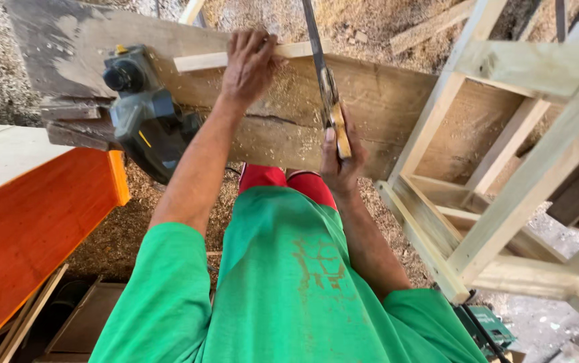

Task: The person carries a wooden stick across the workshop, places it on a workbench, and marks it with a pencil. They saw the stick with a hand saw, position it against a wooden frame, hammer nails into it, measure the frame with a tape measure, and file a piece of wood.

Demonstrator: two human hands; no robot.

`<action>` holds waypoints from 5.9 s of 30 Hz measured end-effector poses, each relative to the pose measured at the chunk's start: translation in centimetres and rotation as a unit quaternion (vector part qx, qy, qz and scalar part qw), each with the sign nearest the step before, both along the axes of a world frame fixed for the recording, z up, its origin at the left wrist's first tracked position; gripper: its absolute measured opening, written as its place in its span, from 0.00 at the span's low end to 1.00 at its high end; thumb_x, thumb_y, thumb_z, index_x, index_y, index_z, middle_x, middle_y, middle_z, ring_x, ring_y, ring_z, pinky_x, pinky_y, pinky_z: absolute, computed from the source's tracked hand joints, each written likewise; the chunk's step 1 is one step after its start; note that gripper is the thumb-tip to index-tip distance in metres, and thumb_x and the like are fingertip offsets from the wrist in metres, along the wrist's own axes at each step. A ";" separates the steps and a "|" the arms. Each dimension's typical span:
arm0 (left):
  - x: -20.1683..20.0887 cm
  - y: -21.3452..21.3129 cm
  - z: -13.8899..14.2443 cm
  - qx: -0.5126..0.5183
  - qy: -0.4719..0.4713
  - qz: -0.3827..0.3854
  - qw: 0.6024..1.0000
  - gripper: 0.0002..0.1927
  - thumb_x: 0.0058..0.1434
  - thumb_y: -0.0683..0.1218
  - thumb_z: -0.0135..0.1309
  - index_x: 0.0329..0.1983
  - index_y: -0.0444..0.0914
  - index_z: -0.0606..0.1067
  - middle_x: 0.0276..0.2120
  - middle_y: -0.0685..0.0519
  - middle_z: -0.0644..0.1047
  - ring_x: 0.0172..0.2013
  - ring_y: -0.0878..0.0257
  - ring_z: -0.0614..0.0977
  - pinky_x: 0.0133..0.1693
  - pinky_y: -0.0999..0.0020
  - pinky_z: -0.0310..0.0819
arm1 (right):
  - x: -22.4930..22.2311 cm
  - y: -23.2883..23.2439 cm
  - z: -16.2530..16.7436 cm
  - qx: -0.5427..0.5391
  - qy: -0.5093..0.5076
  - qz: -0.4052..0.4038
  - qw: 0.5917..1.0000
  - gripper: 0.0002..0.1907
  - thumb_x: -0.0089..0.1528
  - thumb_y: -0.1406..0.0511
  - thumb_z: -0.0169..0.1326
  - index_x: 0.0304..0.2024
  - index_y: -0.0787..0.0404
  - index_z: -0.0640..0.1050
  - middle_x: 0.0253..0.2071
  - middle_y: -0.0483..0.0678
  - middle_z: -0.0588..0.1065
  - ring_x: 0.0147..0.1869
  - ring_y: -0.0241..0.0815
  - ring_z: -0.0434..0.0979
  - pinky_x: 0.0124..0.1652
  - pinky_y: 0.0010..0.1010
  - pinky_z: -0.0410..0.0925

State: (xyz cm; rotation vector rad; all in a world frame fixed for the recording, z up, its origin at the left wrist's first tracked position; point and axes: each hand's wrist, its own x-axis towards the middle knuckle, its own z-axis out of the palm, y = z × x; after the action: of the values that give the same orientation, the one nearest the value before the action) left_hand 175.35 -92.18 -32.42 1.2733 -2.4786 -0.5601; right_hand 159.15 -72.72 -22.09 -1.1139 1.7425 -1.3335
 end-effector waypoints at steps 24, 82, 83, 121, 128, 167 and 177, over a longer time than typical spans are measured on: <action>-2.7 -4.0 -0.9 0.230 -0.130 -0.065 0.962 0.30 0.78 0.64 0.22 0.28 0.47 0.67 0.20 0.57 0.62 0.22 0.62 0.61 0.39 0.56 0.67 | 0.7 -1.5 -1.6 0.017 0.020 0.030 0.999 0.25 0.74 0.67 0.48 0.73 0.67 0.64 0.44 0.46 0.75 0.41 0.29 0.72 0.42 0.23 0.69; -3.0 -4.1 -2.7 0.188 -0.132 -0.073 0.970 0.31 0.78 0.63 0.21 0.32 0.48 0.71 0.22 0.57 0.66 0.23 0.64 0.65 0.43 0.56 0.65 | -0.6 1.9 4.0 0.070 0.109 0.037 0.991 0.24 0.69 0.70 0.52 0.68 0.65 0.69 0.47 0.57 0.82 0.41 0.35 0.83 0.39 0.27 0.75; -3.0 -4.1 -2.7 0.187 -0.134 -0.073 0.970 0.30 0.78 0.63 0.21 0.32 0.47 0.71 0.22 0.57 0.66 0.23 0.64 0.65 0.42 0.56 0.65 | -0.6 2.3 4.3 0.065 0.117 0.035 0.990 0.24 0.69 0.70 0.52 0.68 0.65 0.70 0.48 0.57 0.81 0.42 0.36 0.83 0.41 0.28 0.75; -3.3 -3.8 -3.9 0.147 -0.118 -0.071 0.980 0.28 0.77 0.61 0.25 0.36 0.45 0.74 0.26 0.53 0.72 0.26 0.63 0.69 0.40 0.58 0.64 | 0.5 -5.0 -2.2 0.062 0.139 0.008 0.988 0.26 0.67 0.72 0.57 0.68 0.59 0.70 0.52 0.58 0.81 0.47 0.43 0.86 0.44 0.32 0.77; -3.4 -4.2 -3.1 0.168 -0.150 -0.074 0.972 0.26 0.78 0.59 0.27 0.38 0.44 0.74 0.28 0.53 0.73 0.27 0.63 0.71 0.42 0.58 0.66 | -0.3 2.4 4.4 0.038 0.215 0.028 0.975 0.24 0.67 0.75 0.55 0.66 0.69 0.70 0.51 0.63 0.81 0.43 0.40 0.86 0.39 0.27 0.76; -3.9 -3.7 -2.9 0.157 -0.162 -0.078 0.971 0.27 0.79 0.58 0.26 0.37 0.42 0.73 0.27 0.52 0.73 0.27 0.61 0.70 0.41 0.56 0.65 | -0.3 -2.3 2.7 0.126 0.104 0.015 0.986 0.28 0.66 0.72 0.57 0.69 0.59 0.70 0.47 0.57 0.82 0.40 0.41 0.86 0.38 0.30 0.76; -3.6 -4.0 -3.3 0.165 -0.150 -0.072 0.972 0.26 0.77 0.59 0.27 0.38 0.43 0.74 0.28 0.52 0.74 0.28 0.61 0.71 0.41 0.57 0.66 | -0.6 -8.0 -0.4 0.118 0.131 0.028 0.984 0.24 0.65 0.72 0.58 0.64 0.64 0.74 0.38 0.54 0.81 0.33 0.40 0.81 0.31 0.30 0.73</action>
State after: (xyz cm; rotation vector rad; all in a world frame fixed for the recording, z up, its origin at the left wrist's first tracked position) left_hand 171.71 -96.21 -35.71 1.3928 -2.8331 -0.9096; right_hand 158.53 -80.69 -22.52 -1.2342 1.9822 -0.9494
